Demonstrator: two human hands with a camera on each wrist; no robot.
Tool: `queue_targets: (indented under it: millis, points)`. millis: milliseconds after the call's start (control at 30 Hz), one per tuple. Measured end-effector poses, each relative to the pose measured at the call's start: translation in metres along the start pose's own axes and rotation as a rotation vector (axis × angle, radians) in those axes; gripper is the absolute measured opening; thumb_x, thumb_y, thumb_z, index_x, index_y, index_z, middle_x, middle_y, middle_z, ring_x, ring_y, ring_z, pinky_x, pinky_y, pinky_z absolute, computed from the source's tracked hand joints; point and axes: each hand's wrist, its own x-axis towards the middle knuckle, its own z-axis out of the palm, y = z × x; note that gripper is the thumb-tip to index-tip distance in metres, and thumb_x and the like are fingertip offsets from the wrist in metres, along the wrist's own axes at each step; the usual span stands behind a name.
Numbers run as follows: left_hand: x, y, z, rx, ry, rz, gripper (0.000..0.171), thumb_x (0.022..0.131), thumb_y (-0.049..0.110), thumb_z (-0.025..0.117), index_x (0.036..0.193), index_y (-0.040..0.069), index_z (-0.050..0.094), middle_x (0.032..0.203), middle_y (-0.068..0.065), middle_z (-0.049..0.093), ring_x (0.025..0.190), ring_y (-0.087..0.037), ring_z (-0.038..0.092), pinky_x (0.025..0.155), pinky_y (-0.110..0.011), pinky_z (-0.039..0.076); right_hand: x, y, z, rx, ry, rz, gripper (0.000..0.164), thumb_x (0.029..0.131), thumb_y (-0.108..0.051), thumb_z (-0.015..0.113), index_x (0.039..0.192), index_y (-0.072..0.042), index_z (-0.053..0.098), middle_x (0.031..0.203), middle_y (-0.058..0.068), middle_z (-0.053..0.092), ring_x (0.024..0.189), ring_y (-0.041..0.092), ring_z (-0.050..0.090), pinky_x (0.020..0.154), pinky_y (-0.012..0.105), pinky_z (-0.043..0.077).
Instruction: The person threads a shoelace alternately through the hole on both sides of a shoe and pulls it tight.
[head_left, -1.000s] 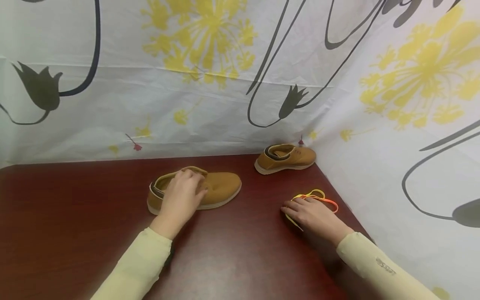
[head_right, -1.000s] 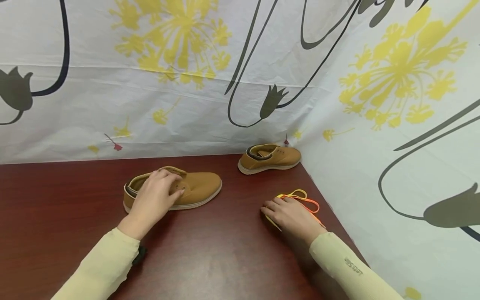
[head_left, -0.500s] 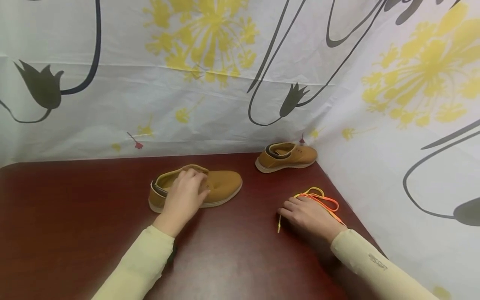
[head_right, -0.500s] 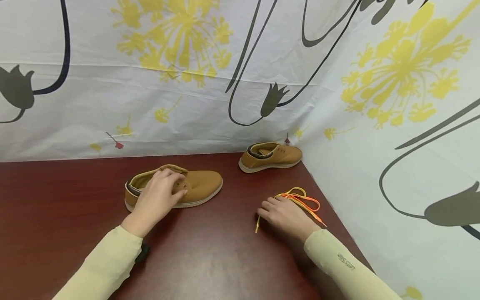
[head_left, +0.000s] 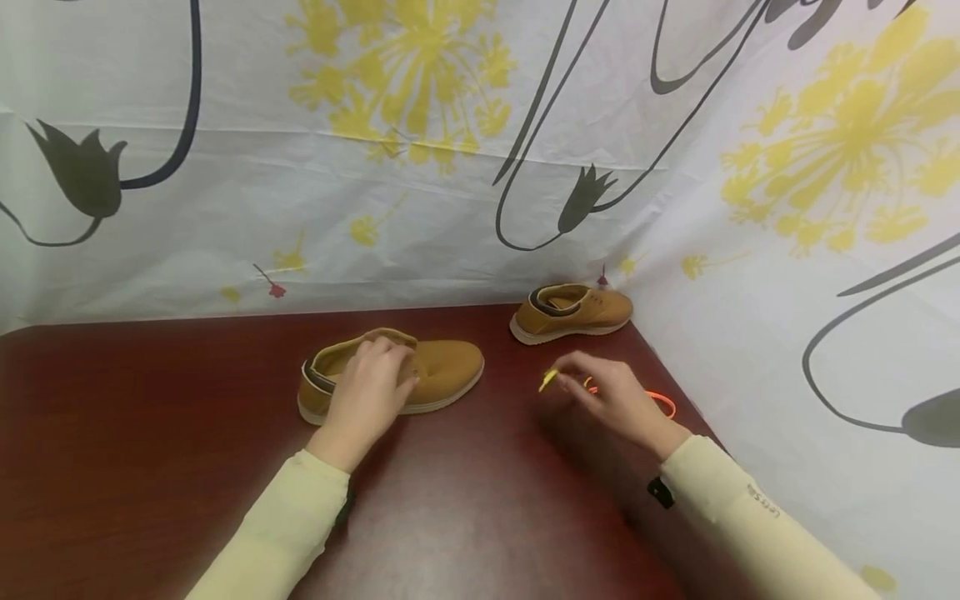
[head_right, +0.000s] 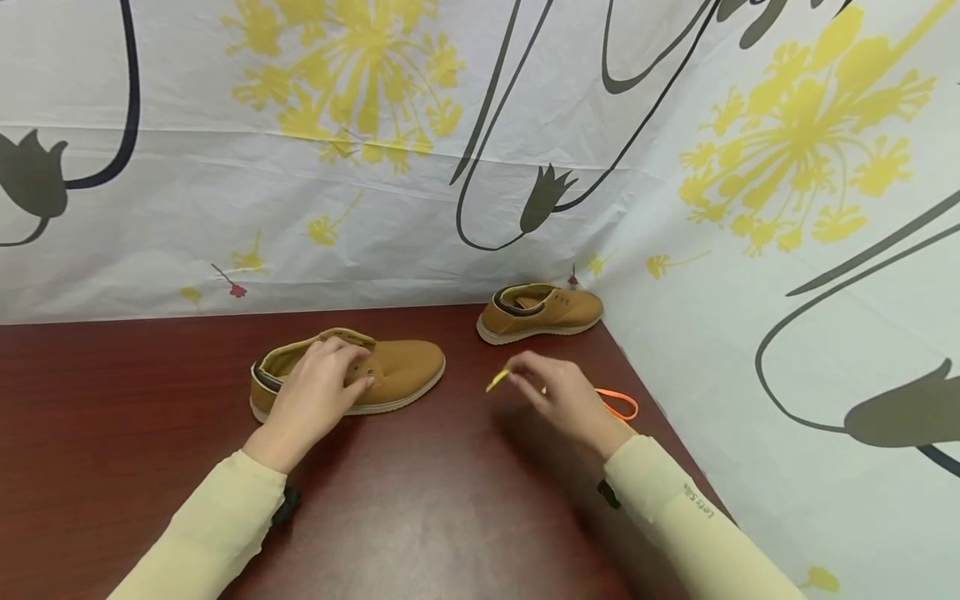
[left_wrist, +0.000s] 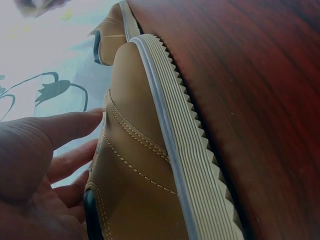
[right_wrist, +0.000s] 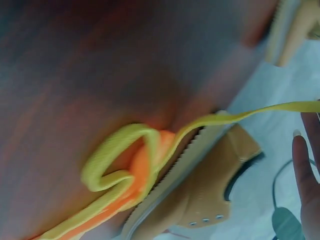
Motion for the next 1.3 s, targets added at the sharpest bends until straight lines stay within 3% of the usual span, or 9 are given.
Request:
queue_targets:
  millis: [233, 367, 500, 667, 800, 1000, 1300]
  points:
    - [-0.003, 0.0, 0.003, 0.012, -0.007, -0.01, 0.035, 0.089, 0.017, 0.078, 0.118, 0.0, 0.071, 0.11, -0.016, 0.067, 0.104, -0.034, 0.061, 0.088, -0.046, 0.055, 0.021, -0.013, -0.017, 0.14, 0.14, 0.229, 0.014, 0.098, -0.008, 0.065, 0.112, -0.008, 0.068, 0.097, 0.007, 0.077, 0.082, 0.011, 0.071, 0.075, 0.011, 0.053]
    - [-0.004, 0.001, 0.005, 0.019, -0.015, -0.013, 0.035, 0.09, 0.015, 0.077, 0.12, -0.001, 0.07, 0.108, -0.015, 0.065, 0.1, -0.032, 0.06, 0.086, -0.043, 0.054, 0.034, -0.02, -0.028, 0.245, 0.174, 0.286, 0.017, 0.1, -0.01, 0.062, 0.115, -0.003, 0.068, 0.097, 0.011, 0.077, 0.083, 0.002, 0.069, 0.075, 0.011, 0.053]
    - [-0.005, 0.003, 0.005, 0.02, -0.001, -0.002, 0.032, 0.09, 0.013, 0.077, 0.117, 0.0, 0.071, 0.106, -0.014, 0.065, 0.098, -0.031, 0.06, 0.086, -0.042, 0.054, 0.047, -0.03, -0.043, 0.44, 0.228, 0.325, 0.021, 0.101, -0.011, 0.061, 0.116, 0.002, 0.067, 0.094, 0.005, 0.078, 0.083, 0.003, 0.072, 0.077, 0.017, 0.058]
    - [-0.003, 0.003, 0.004, 0.016, 0.011, 0.007, 0.028, 0.089, 0.013, 0.077, 0.115, 0.002, 0.072, 0.105, -0.013, 0.066, 0.098, -0.031, 0.06, 0.085, -0.041, 0.055, 0.063, -0.051, -0.066, 0.62, 0.285, 0.331, 0.015, 0.101, -0.011, 0.062, 0.111, -0.005, 0.07, 0.089, -0.003, 0.077, 0.079, 0.008, 0.073, 0.075, 0.022, 0.06]
    - [0.0, 0.004, 0.003, 0.013, 0.02, 0.012, 0.026, 0.089, 0.014, 0.078, 0.112, 0.004, 0.072, 0.105, -0.012, 0.067, 0.098, -0.031, 0.061, 0.085, -0.041, 0.055, 0.074, -0.072, -0.082, 0.637, 0.338, 0.325, 0.011, 0.099, -0.014, 0.065, 0.104, -0.008, 0.073, 0.084, -0.003, 0.077, 0.074, 0.008, 0.071, 0.072, 0.02, 0.059]
    - [0.004, 0.005, 0.004, 0.022, 0.006, 0.015, 0.024, 0.09, 0.013, 0.077, 0.112, 0.004, 0.072, 0.105, -0.011, 0.068, 0.099, -0.03, 0.063, 0.087, -0.042, 0.055, 0.08, -0.102, -0.093, 0.629, 0.391, 0.382, 0.009, 0.096, -0.018, 0.069, 0.097, -0.011, 0.076, 0.084, -0.007, 0.075, 0.073, 0.007, 0.065, 0.072, 0.016, 0.056]
    - [0.001, 0.005, 0.003, 0.041, -0.008, -0.014, 0.02, 0.092, 0.011, 0.071, 0.111, 0.003, 0.072, 0.104, -0.011, 0.069, 0.098, -0.031, 0.064, 0.086, -0.043, 0.057, 0.088, -0.144, -0.084, 1.014, 0.37, 0.361, 0.012, 0.098, -0.005, 0.063, 0.103, -0.007, 0.075, 0.08, -0.001, 0.066, 0.07, 0.013, 0.059, 0.067, 0.024, 0.056]
